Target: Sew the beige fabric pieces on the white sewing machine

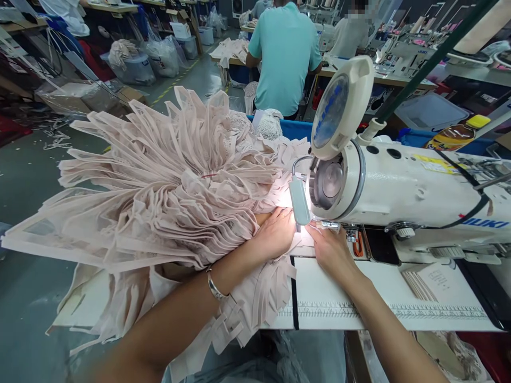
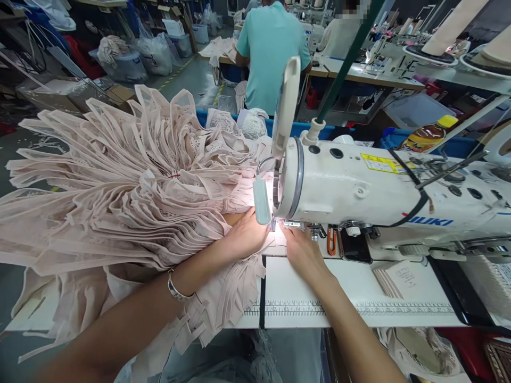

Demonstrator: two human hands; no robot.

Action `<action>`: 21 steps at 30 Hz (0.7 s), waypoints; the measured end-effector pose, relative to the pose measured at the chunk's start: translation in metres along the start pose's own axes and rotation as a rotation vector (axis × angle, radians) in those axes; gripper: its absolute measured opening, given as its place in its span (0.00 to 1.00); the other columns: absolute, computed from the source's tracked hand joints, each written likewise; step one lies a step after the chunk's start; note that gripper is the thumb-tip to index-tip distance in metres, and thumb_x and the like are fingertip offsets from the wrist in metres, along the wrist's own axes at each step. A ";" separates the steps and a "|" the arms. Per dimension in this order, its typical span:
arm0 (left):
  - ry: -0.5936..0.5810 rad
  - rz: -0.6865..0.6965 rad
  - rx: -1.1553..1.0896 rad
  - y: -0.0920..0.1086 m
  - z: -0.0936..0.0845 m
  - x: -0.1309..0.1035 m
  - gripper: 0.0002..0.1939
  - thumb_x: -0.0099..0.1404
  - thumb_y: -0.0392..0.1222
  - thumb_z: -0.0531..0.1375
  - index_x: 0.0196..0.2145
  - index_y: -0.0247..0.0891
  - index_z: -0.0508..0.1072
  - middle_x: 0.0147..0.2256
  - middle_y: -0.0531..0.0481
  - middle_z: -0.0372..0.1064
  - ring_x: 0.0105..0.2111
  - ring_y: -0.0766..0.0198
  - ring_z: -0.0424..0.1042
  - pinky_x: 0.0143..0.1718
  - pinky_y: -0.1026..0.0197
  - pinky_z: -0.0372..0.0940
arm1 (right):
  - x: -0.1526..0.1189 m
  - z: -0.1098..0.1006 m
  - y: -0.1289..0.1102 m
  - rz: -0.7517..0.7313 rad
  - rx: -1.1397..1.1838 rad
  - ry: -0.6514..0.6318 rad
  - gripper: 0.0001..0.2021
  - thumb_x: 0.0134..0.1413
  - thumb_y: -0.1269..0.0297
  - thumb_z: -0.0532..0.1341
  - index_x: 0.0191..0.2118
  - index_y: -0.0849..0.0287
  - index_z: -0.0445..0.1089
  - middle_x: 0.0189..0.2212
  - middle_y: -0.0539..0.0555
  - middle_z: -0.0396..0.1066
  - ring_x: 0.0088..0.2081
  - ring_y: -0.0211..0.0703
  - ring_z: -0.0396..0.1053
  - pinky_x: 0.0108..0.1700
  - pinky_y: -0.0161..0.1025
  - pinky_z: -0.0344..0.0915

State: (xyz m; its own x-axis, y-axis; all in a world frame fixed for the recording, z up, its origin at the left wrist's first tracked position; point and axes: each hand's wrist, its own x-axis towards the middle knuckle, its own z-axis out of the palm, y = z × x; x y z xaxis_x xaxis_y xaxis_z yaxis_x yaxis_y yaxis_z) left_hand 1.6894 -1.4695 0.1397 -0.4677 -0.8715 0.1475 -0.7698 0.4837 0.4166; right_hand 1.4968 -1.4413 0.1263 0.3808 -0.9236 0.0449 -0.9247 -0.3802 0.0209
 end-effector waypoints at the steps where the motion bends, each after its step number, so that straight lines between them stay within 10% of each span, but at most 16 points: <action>1: -0.007 -0.003 0.001 0.000 -0.001 0.000 0.12 0.71 0.32 0.50 0.46 0.34 0.71 0.48 0.41 0.71 0.51 0.56 0.68 0.55 0.56 0.64 | 0.000 -0.001 0.000 0.007 -0.001 -0.008 0.29 0.61 0.77 0.45 0.63 0.56 0.68 0.53 0.64 0.73 0.51 0.59 0.70 0.54 0.55 0.63; 14: 0.028 -0.002 0.049 0.002 -0.002 -0.002 0.08 0.69 0.34 0.54 0.42 0.37 0.72 0.46 0.43 0.72 0.49 0.56 0.68 0.52 0.56 0.64 | 0.001 -0.010 -0.013 0.053 -0.084 0.009 0.24 0.64 0.75 0.48 0.59 0.56 0.71 0.47 0.63 0.75 0.44 0.58 0.72 0.55 0.57 0.61; 21: 0.078 -0.285 0.258 0.003 -0.002 0.006 0.13 0.69 0.29 0.52 0.46 0.31 0.73 0.46 0.36 0.72 0.46 0.51 0.69 0.48 0.52 0.65 | 0.006 -0.006 -0.011 0.125 -0.037 -0.065 0.17 0.70 0.68 0.47 0.50 0.61 0.73 0.42 0.64 0.76 0.44 0.55 0.72 0.56 0.56 0.61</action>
State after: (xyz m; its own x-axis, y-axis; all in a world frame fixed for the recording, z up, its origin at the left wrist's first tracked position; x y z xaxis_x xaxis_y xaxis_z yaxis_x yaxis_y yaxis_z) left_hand 1.6854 -1.4734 0.1430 -0.1922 -0.9726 0.1305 -0.9526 0.2169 0.2134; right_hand 1.5090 -1.4419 0.1325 0.2609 -0.9652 -0.0151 -0.9636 -0.2613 0.0559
